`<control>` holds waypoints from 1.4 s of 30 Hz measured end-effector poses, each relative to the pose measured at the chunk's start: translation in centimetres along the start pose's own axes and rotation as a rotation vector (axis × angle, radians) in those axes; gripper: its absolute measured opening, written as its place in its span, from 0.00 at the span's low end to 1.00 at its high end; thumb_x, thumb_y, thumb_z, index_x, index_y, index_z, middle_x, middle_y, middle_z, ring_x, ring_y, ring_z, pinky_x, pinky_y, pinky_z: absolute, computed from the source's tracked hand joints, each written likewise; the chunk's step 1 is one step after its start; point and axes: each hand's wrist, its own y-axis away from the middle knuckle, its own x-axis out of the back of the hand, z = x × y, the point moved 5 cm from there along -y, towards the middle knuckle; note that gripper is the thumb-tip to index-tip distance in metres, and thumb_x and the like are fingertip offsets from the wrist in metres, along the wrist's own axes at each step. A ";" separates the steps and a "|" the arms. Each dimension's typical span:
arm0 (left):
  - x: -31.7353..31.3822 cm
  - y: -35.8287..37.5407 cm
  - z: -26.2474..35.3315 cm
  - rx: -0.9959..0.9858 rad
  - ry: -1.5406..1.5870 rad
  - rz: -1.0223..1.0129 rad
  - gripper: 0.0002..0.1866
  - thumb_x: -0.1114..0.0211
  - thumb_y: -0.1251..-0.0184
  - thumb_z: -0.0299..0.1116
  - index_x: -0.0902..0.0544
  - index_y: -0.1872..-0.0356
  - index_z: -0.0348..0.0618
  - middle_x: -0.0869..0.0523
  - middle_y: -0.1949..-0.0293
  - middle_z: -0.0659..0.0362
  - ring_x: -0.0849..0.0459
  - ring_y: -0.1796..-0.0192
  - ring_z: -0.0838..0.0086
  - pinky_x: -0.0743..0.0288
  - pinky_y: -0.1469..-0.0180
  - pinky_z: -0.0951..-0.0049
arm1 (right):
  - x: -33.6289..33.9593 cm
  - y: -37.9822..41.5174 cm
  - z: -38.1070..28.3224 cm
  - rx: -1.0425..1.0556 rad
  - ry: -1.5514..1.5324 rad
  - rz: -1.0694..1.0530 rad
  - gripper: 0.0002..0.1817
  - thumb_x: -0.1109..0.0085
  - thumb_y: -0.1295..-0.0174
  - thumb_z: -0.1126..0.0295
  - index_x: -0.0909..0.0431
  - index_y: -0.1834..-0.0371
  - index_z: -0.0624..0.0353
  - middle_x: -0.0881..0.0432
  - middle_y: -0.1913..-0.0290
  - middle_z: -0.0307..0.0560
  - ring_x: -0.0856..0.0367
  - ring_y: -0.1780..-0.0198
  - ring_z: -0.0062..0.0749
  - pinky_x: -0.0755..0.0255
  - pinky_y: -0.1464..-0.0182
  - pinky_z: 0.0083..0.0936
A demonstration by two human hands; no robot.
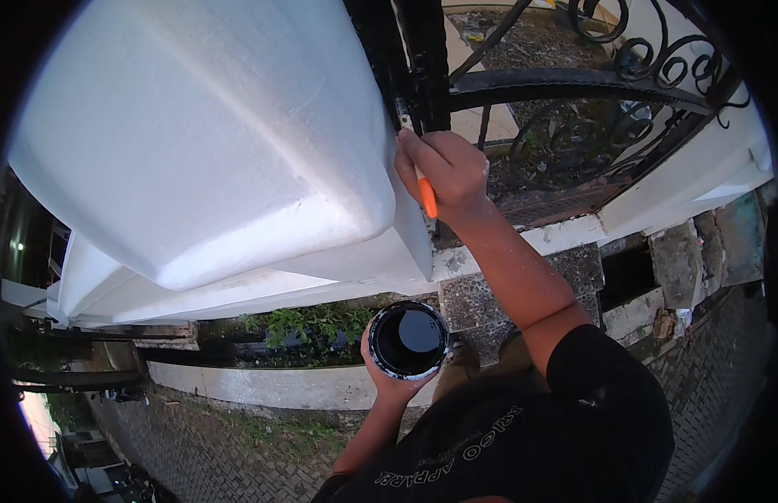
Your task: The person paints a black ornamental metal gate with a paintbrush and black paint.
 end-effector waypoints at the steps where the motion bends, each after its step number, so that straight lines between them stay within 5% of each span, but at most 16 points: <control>1: 0.0 -0.1 0.1 0.000 0.000 0.001 0.65 0.09 0.63 0.40 0.47 0.25 0.40 0.28 0.32 0.47 0.23 0.30 0.57 0.30 0.27 0.54 | 0.1 0.0 -0.1 -0.021 0.009 -0.010 0.13 0.28 0.50 0.77 0.15 0.60 0.63 0.28 0.77 0.41 0.26 0.78 0.33 0.31 0.77 0.28; 6: -0.3 -0.3 0.2 0.044 0.031 0.012 0.65 0.09 0.64 0.40 0.46 0.25 0.40 0.27 0.32 0.47 0.23 0.30 0.58 0.29 0.27 0.55 | 0.3 0.7 0.4 -0.053 0.028 -0.039 0.13 0.28 0.50 0.77 0.15 0.59 0.64 0.28 0.77 0.42 0.25 0.77 0.33 0.30 0.76 0.28; 8: -0.4 -0.1 0.1 0.038 0.034 0.019 0.65 0.09 0.64 0.40 0.45 0.25 0.40 0.27 0.32 0.47 0.23 0.31 0.58 0.29 0.28 0.55 | 0.5 0.7 0.1 -0.084 0.011 -0.078 0.11 0.25 0.51 0.82 0.13 0.63 0.64 0.19 0.75 0.45 0.20 0.77 0.34 0.27 0.75 0.27; 17: -0.3 -0.2 0.2 0.019 0.044 0.009 0.64 0.09 0.64 0.40 0.45 0.25 0.41 0.26 0.33 0.47 0.22 0.31 0.58 0.29 0.28 0.55 | -0.7 4.6 0.4 -0.089 -0.041 -0.136 0.15 0.29 0.51 0.75 0.15 0.58 0.63 0.28 0.76 0.43 0.25 0.77 0.35 0.29 0.75 0.30; 20: -0.1 -0.3 0.6 0.022 0.030 0.001 0.65 0.09 0.64 0.40 0.45 0.25 0.41 0.26 0.33 0.47 0.22 0.31 0.58 0.29 0.27 0.54 | -0.1 4.7 0.1 -0.118 -0.028 -0.152 0.12 0.26 0.52 0.83 0.14 0.62 0.63 0.20 0.75 0.45 0.20 0.77 0.35 0.26 0.75 0.28; 30: -0.1 0.1 -0.3 0.037 0.062 0.007 0.66 0.09 0.63 0.39 0.48 0.24 0.41 0.28 0.31 0.46 0.23 0.30 0.57 0.30 0.27 0.53 | 0.6 3.5 -0.1 0.005 -0.031 0.025 0.15 0.27 0.51 0.81 0.15 0.59 0.63 0.25 0.75 0.43 0.24 0.77 0.35 0.30 0.77 0.28; 32: 0.0 0.4 -0.4 0.012 0.012 -0.005 0.66 0.09 0.63 0.39 0.47 0.24 0.41 0.29 0.31 0.46 0.23 0.30 0.57 0.29 0.27 0.54 | -0.1 4.2 0.1 -0.064 -0.046 -0.115 0.15 0.28 0.52 0.81 0.16 0.59 0.63 0.24 0.75 0.43 0.23 0.77 0.35 0.30 0.77 0.28; 39: 0.0 -0.1 0.2 0.029 0.009 -0.015 0.65 0.09 0.63 0.40 0.46 0.25 0.41 0.27 0.33 0.46 0.22 0.31 0.58 0.28 0.28 0.55 | 0.9 2.4 -0.7 -0.018 -0.029 -0.014 0.15 0.27 0.53 0.85 0.15 0.60 0.65 0.22 0.76 0.45 0.21 0.77 0.36 0.30 0.77 0.27; 42: -0.1 -0.5 0.4 0.016 0.033 -0.010 0.65 0.09 0.63 0.39 0.46 0.26 0.41 0.26 0.33 0.47 0.22 0.32 0.58 0.27 0.29 0.55 | 0.1 3.5 -0.2 -0.058 -0.034 -0.126 0.14 0.27 0.52 0.85 0.14 0.60 0.65 0.21 0.75 0.45 0.21 0.77 0.35 0.30 0.77 0.27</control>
